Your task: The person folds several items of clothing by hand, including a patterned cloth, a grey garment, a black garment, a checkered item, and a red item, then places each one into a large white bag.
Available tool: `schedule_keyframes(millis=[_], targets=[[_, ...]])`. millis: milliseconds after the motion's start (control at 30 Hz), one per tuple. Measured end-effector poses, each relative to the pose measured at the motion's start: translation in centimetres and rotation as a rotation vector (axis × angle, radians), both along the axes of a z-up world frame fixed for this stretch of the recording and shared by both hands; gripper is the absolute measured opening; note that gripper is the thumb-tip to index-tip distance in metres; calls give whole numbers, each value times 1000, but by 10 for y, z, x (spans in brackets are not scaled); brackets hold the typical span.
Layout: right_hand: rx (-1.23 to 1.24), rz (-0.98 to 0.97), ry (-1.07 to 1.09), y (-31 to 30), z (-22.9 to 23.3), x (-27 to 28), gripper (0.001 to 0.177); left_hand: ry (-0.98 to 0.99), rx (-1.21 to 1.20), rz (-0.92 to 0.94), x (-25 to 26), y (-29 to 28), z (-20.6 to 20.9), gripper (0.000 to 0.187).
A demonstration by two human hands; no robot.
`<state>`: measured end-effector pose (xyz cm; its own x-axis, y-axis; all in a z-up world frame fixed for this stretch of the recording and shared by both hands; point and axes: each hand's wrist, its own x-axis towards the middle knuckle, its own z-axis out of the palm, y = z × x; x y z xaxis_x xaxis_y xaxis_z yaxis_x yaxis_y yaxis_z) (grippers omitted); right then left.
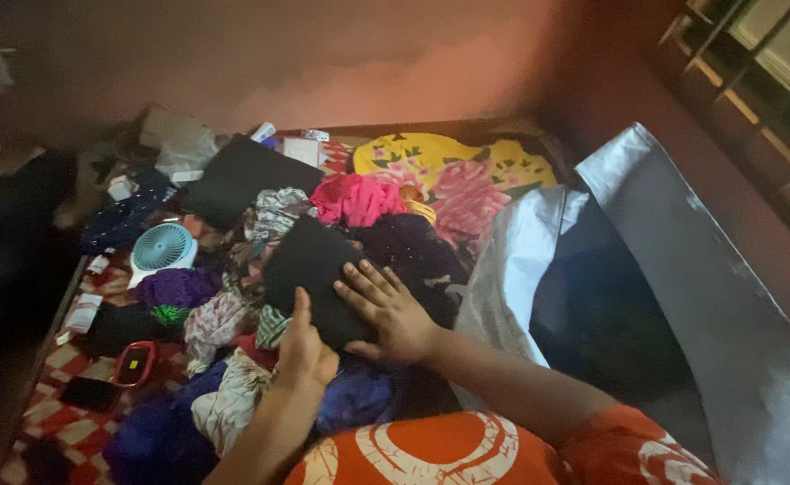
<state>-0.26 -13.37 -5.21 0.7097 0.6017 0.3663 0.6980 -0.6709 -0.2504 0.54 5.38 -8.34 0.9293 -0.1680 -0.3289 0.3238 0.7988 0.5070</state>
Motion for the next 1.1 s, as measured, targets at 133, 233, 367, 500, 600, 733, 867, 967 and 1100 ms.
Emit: schedule_keyframes(millis=[133, 233, 367, 500, 600, 733, 867, 967, 1100], targets=[[69, 8, 40, -4, -5, -1, 99, -37, 51, 43, -2, 2, 9, 66], [244, -8, 130, -2, -8, -10, 107, 35, 115, 16, -3, 6, 19, 69], [797, -104, 412, -9, -14, -29, 132, -67, 23, -135, -15, -3, 28, 77], [1081, -160, 842, -33, -33, -38, 115, -87, 65, -143, -13, -24, 17, 77], [1532, -44, 1167, -52, -51, -55, 102, -79, 84, -253, -10, -40, 3, 72], [1793, 42, 1260, -95, -65, -79, 89, -114, 150, -510, 0, -76, -9, 66], [1908, 120, 1181, -145, -70, -104, 77, -178, 241, -794, 3, -129, -15, 59], [1959, -198, 1097, -170, -67, -129, 87, -149, 398, -983, 0, -167, -15, 52], [2066, -288, 993, -217, -76, -164, 86, -292, 782, -1252, -12, -194, -17, 51]])
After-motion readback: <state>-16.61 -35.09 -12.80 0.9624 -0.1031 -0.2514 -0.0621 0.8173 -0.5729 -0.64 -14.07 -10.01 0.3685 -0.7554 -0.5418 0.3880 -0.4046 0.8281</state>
